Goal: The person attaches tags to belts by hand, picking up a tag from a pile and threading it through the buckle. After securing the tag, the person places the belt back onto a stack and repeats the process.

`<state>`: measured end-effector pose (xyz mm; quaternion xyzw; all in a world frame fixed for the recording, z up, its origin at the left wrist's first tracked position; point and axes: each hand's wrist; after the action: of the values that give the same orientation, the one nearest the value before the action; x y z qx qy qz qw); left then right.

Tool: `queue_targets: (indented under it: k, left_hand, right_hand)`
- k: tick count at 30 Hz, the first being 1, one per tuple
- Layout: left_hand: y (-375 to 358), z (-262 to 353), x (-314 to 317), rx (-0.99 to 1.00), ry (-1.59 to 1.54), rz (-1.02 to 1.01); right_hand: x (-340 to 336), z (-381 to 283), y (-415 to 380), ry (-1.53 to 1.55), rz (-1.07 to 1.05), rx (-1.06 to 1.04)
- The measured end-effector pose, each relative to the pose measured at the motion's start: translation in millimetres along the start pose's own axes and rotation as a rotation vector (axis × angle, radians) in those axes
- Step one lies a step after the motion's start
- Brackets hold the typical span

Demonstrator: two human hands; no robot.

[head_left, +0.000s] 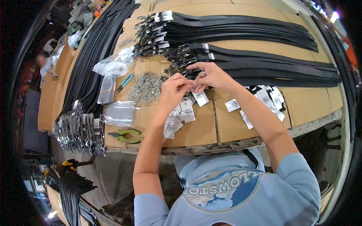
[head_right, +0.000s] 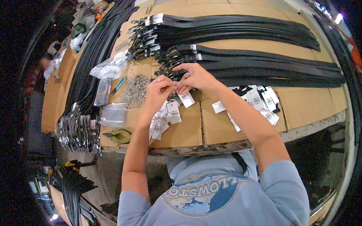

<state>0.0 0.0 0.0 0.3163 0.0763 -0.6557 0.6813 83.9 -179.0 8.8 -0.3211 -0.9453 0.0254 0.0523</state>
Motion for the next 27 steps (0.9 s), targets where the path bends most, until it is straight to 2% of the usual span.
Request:
queue_targets:
  k: [6, 9, 11, 16, 20, 27]
  left_hand:
    - [2, -8, 1, 0.064, -0.028, 0.047]
    - [0, -8, 4, 0.008, -0.114, 0.095]
    - [-1, -16, 7, -0.045, -0.121, 0.129]
    - [-2, -12, 5, -0.165, -0.281, 0.105]
    - [-2, -7, 3, -0.254, -0.383, 0.084]
    - [-1, -17, 4, -0.288, -0.608, 0.086]
  right_hand:
    - [0, 0, 5, 0.072, 0.035, 0.06]
    - [-2, 3, 4, -0.009, 0.027, 0.007]
    - [0, 1, -2, -0.074, 0.044, 0.07]
    - [11, 6, -8, -0.065, 0.187, 0.079]
    - [14, 18, -6, 0.012, 0.254, -0.022]
    - [17, 23, -6, -0.059, 0.301, -0.071]
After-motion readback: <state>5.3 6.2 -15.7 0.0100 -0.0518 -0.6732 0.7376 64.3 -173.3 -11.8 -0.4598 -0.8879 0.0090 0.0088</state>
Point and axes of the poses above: each hand's wrist, its own y-axis towards the middle knuckle, its own x-axis out of the palm, z = x × y
